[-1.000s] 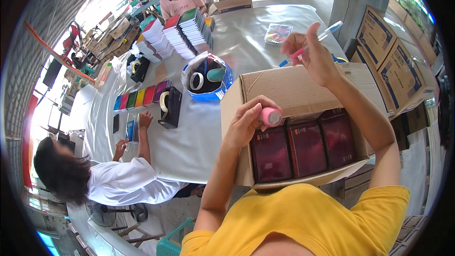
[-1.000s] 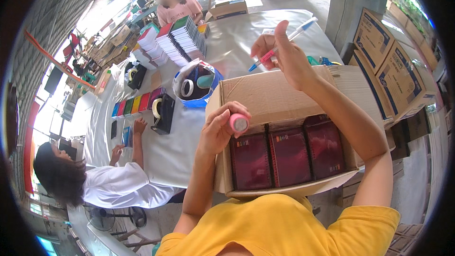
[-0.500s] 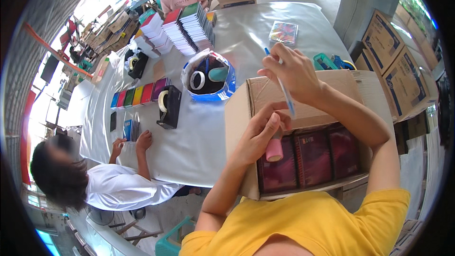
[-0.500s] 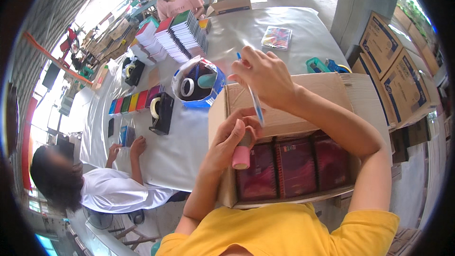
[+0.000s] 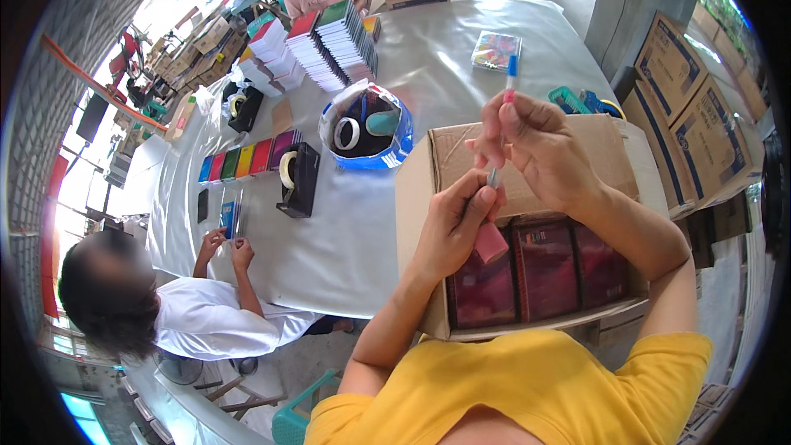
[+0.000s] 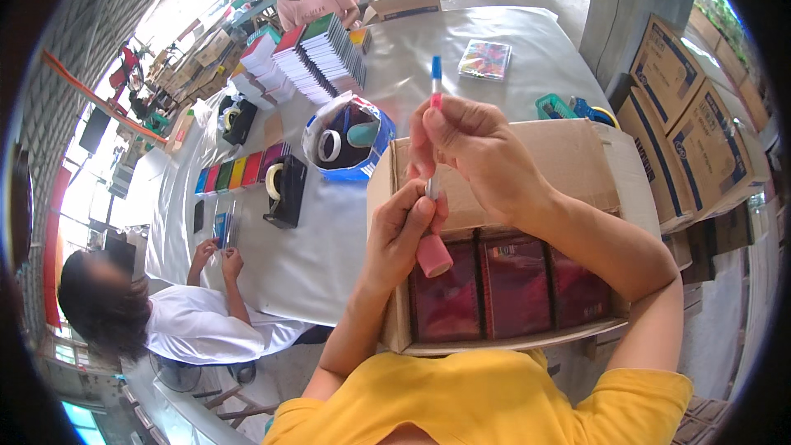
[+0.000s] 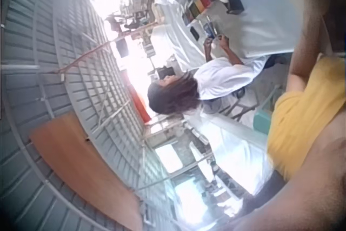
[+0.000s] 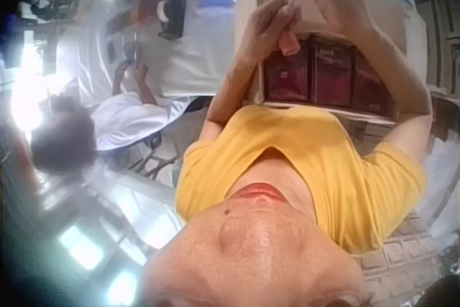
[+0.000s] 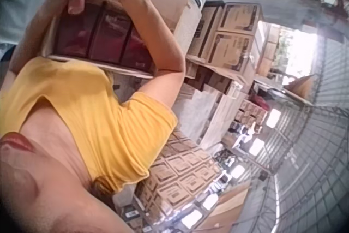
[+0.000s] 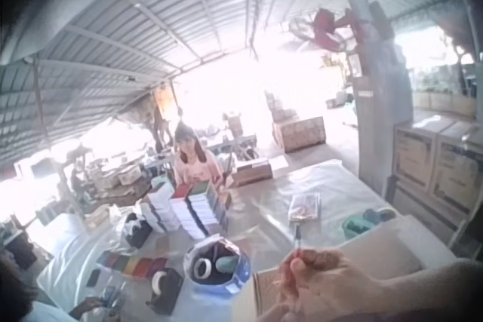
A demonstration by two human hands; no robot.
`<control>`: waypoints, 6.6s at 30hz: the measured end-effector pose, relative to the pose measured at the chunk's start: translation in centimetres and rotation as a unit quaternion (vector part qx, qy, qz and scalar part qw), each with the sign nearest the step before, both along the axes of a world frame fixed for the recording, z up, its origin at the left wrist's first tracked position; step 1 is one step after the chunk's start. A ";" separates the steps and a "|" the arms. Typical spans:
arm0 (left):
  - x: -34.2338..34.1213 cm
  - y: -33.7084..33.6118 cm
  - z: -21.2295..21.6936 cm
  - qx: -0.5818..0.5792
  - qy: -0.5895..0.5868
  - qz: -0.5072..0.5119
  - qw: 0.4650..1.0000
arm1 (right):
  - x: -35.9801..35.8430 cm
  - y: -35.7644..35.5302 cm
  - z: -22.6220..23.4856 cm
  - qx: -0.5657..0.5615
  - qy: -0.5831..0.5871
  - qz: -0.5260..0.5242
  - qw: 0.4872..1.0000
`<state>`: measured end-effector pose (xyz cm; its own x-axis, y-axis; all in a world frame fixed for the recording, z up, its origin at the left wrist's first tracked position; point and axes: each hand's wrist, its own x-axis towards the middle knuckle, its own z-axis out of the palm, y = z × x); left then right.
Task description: The person places stacks of notebooks into a cardboard box, writes on the box with a pen, and records the activity in a notebook by hand.
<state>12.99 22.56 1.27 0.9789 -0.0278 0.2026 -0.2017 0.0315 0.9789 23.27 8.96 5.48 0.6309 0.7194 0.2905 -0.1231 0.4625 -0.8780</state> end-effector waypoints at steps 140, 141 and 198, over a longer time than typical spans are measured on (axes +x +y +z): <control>-0.1 -0.5 -0.6 0.235 -0.073 0.009 0.969 | 8.8 5.3 -6.9 -0.252 -0.380 -0.326 0.828; -0.1 -0.6 -0.8 0.234 -0.077 0.011 0.969 | 8.7 5.3 -6.7 -0.258 -0.382 -0.327 0.825; 0.1 -0.6 -0.9 0.229 -0.085 0.016 0.969 | 7.5 3.6 -6.2 -0.258 -0.394 -0.321 0.821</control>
<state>13.12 21.97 0.39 0.9339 -0.1240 0.3353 -0.3560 -0.4082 0.8406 30.74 12.59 -0.72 0.6903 0.4680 0.5518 0.7021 -0.2493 -0.6670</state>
